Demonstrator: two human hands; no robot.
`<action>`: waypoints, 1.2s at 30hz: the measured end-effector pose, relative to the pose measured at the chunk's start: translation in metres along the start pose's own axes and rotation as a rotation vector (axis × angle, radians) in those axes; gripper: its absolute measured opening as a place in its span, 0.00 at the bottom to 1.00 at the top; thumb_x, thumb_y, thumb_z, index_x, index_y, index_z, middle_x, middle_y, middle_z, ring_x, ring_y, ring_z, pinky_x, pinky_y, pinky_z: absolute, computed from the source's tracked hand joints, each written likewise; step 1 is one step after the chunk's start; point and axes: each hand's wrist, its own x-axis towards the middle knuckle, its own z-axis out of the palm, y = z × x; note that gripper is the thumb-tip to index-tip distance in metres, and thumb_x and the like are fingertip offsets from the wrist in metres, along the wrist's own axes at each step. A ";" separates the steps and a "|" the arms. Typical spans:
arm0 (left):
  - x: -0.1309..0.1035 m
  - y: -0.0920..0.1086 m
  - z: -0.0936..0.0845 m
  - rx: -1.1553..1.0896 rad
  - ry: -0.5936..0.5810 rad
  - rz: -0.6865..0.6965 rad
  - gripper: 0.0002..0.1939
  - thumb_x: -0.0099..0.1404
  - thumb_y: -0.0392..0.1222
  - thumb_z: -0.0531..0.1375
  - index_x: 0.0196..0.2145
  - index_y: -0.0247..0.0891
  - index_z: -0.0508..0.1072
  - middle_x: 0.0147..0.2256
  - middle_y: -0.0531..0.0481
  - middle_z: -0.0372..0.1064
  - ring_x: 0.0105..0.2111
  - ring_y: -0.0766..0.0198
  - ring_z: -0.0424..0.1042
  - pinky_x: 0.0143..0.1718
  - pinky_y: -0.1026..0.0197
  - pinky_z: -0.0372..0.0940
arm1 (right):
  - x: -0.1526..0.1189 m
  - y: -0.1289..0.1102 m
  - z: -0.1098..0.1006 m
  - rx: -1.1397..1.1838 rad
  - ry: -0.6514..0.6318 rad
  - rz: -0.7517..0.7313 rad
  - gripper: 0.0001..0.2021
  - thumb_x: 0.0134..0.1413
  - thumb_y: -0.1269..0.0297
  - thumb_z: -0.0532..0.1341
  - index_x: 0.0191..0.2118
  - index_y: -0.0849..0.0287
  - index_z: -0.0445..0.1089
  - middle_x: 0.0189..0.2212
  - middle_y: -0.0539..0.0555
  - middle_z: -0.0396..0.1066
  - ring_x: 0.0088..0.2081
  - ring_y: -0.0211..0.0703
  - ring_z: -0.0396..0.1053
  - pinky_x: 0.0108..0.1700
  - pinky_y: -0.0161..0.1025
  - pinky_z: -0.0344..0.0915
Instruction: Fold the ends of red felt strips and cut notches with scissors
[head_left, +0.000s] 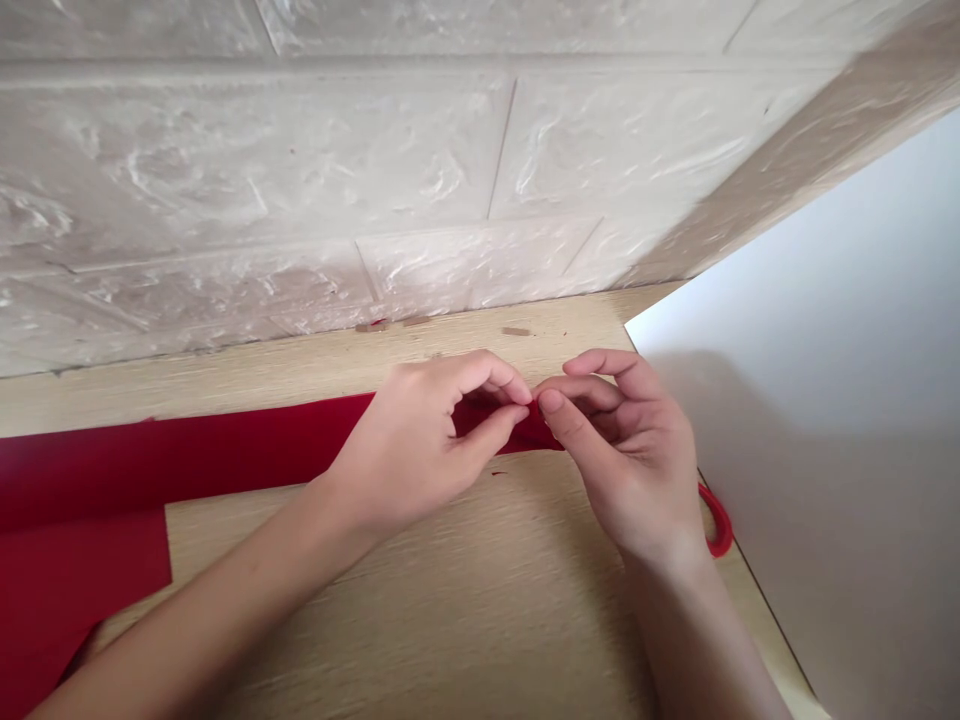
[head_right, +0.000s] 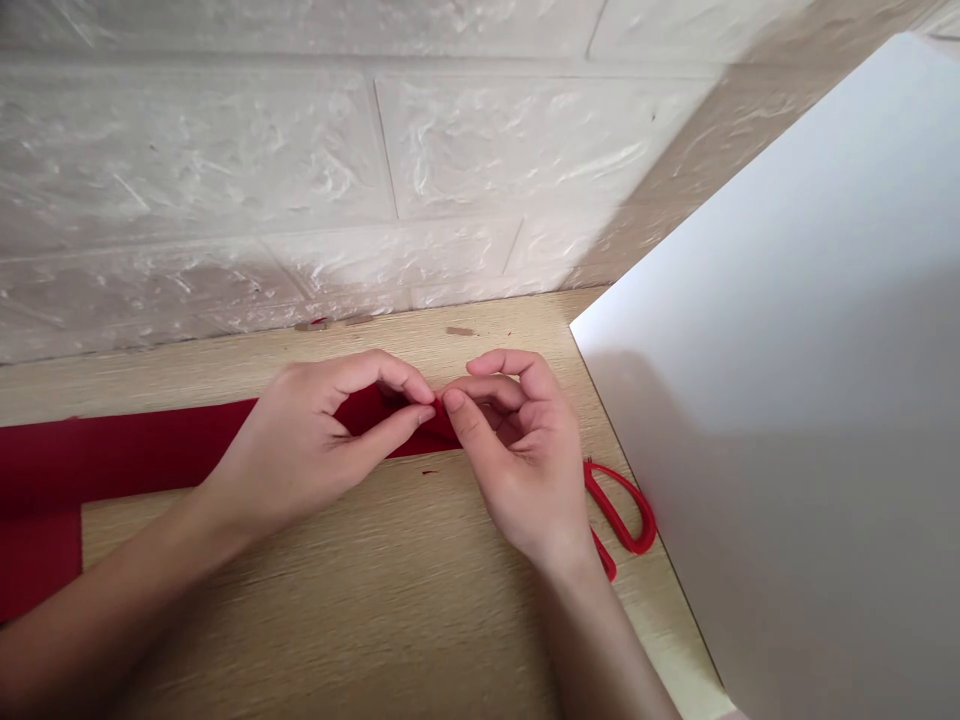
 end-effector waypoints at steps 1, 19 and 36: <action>0.000 0.000 0.000 -0.002 -0.007 0.000 0.04 0.66 0.34 0.64 0.36 0.41 0.78 0.34 0.58 0.81 0.33 0.68 0.80 0.26 0.70 0.69 | 0.000 0.000 0.000 -0.002 -0.001 0.003 0.13 0.58 0.59 0.70 0.43 0.50 0.65 0.32 0.47 0.81 0.35 0.44 0.81 0.41 0.44 0.79; 0.001 -0.005 -0.001 -0.129 -0.044 -0.051 0.04 0.67 0.34 0.63 0.37 0.42 0.77 0.35 0.56 0.80 0.34 0.67 0.79 0.30 0.67 0.72 | -0.001 -0.001 0.003 0.009 -0.065 -0.090 0.14 0.56 0.72 0.68 0.45 0.52 0.67 0.36 0.47 0.77 0.35 0.36 0.76 0.41 0.37 0.77; 0.002 -0.005 0.000 0.117 0.068 0.076 0.04 0.67 0.34 0.63 0.40 0.40 0.78 0.43 0.53 0.79 0.46 0.66 0.76 0.47 0.63 0.71 | -0.003 0.003 0.005 -0.012 0.006 -0.084 0.12 0.57 0.70 0.68 0.44 0.51 0.68 0.36 0.48 0.79 0.38 0.40 0.79 0.42 0.41 0.79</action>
